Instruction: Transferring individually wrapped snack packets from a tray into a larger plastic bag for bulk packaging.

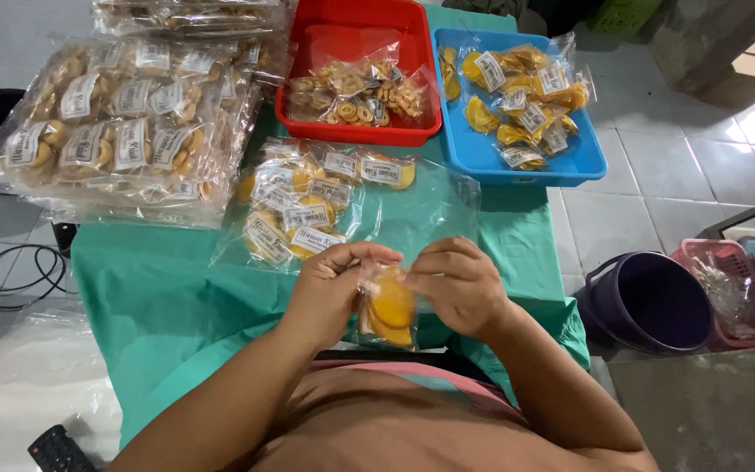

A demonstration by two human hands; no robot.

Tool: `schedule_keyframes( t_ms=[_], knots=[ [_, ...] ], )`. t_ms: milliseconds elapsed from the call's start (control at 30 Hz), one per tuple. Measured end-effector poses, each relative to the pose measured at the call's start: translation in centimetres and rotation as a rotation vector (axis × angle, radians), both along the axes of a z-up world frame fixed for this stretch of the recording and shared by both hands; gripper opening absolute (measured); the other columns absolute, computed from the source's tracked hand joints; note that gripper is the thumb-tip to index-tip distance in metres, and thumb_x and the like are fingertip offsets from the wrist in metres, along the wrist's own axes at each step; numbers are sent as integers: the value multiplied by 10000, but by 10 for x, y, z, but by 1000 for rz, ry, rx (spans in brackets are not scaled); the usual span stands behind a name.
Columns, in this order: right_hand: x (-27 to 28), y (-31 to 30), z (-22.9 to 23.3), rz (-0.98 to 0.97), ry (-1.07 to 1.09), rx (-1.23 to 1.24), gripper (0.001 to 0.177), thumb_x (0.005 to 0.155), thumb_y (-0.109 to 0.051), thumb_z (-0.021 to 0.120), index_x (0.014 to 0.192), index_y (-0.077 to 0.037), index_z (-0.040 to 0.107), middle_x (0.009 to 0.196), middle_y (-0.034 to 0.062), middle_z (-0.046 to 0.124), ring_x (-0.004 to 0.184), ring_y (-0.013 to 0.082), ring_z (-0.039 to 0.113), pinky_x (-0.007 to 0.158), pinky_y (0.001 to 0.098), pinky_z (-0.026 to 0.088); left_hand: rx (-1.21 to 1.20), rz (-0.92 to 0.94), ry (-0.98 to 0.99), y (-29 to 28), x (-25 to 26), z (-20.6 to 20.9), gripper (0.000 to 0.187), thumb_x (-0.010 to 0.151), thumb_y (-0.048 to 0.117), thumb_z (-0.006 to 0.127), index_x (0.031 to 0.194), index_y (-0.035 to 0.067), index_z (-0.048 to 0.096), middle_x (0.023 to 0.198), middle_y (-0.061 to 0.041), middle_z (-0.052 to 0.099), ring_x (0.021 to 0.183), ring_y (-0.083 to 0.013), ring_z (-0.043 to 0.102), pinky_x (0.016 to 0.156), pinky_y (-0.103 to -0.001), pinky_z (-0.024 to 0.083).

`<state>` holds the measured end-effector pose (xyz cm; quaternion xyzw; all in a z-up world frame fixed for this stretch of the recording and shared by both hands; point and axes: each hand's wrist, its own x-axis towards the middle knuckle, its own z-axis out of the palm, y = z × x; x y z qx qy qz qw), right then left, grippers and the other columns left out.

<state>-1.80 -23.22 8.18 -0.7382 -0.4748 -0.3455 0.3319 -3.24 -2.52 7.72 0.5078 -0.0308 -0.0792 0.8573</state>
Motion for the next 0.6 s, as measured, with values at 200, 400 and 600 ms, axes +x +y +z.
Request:
schedule_keyframes(
  t_ms=[200, 400, 600],
  knots=[
    [-18, 8, 30, -109, 2, -208, 293, 1018, -284, 512, 1117, -124, 736, 1044, 54, 658, 996, 301, 667, 811, 431, 529, -155, 65, 145, 0, -2, 18, 209, 808, -147, 513, 875, -67, 694, 1082, -218, 756, 880, -292, 736, 745, -396, 615],
    [-13, -5, -16, -90, 521, 72, 133, 918, -165, 708, 931, -43, 757, 930, 111, 724, 863, 370, 725, 732, 440, 586, -290, -68, 211, 5, 4, -5, 123, 874, -15, 543, 953, -88, 603, 1269, -245, 659, 1004, -370, 739, 749, -459, 675],
    [-22, -6, 9, 54, 1070, 292, 107, 961, -62, 651, 923, 6, 724, 867, 99, 683, 808, 191, 597, 714, 396, 525, 167, -55, -42, 3, 6, -49, 112, 943, 8, 690, 1030, -62, 686, 938, -186, 735, 809, -250, 751, 616, -421, 712]
  ],
)
